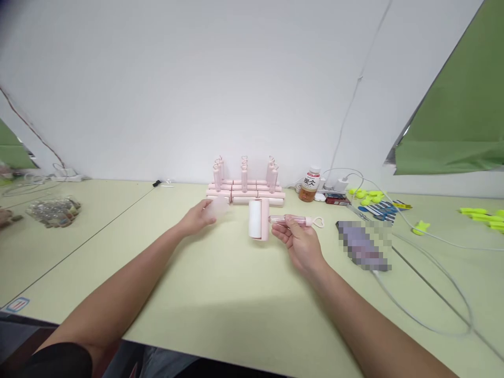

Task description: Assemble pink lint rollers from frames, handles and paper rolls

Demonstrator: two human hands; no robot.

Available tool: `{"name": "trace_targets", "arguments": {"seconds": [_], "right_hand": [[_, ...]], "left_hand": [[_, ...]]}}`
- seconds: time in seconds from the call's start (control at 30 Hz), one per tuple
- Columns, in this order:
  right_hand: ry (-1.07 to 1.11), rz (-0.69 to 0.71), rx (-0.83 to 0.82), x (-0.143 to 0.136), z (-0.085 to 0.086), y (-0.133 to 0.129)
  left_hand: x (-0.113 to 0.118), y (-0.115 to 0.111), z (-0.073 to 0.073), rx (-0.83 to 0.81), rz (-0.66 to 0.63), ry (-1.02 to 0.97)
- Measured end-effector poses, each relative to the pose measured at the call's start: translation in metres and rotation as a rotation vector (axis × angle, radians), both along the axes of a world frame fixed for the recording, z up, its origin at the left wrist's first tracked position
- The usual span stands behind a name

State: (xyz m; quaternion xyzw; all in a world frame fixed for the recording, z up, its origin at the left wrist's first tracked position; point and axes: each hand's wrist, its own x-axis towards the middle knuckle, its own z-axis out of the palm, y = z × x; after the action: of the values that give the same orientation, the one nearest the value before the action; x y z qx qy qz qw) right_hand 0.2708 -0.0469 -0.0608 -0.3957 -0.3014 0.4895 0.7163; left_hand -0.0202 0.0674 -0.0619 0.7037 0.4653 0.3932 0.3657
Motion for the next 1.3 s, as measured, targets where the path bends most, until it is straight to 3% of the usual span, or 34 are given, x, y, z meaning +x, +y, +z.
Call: {"name": "trace_targets", "arguments": {"seconds": [0.17,0.4,0.5,0.6,0.73,0.83,0.9,1.03,1.13,1.3], "right_hand": [[-0.019,0.095,-0.028,-0.002,-0.005,-0.001],[-0.004,0.133,-0.043,-0.007,-0.007,-0.003],[0.028,0.118,-0.059,-0.007,-0.008,-0.001],[0.075,0.132,-0.055,-0.013,-0.008,-0.006],[0.067,0.286,0.027,-0.029,-0.004,-0.023],[-0.085,0.484,0.057,-0.038,-0.002,-0.033],[-0.192,0.528,0.05,-0.039,-0.003,-0.034],[-0.214,0.443,0.058,-0.033,-0.008,-0.027],[-0.324,0.472,0.016,-0.029,-0.01,-0.023],[-0.411,0.534,-0.056,-0.03,-0.012,-0.02]], "left_hand": [[-0.015,0.012,-0.003,0.033,0.029,0.215],[-0.008,0.021,-0.009,0.052,0.017,0.242],[-0.001,0.011,-0.005,0.139,0.039,0.224],[0.022,-0.019,0.003,0.235,0.074,0.085],[0.059,-0.07,0.013,-0.129,-0.199,-0.256],[0.062,-0.089,0.019,-0.312,-0.286,-0.364],[0.053,-0.09,0.023,-0.363,-0.364,-0.347],[0.038,-0.085,0.023,-0.46,-0.508,-0.123],[0.039,-0.089,0.02,-0.465,-0.555,0.029],[0.041,-0.086,0.014,-0.442,-0.558,0.082]]}}
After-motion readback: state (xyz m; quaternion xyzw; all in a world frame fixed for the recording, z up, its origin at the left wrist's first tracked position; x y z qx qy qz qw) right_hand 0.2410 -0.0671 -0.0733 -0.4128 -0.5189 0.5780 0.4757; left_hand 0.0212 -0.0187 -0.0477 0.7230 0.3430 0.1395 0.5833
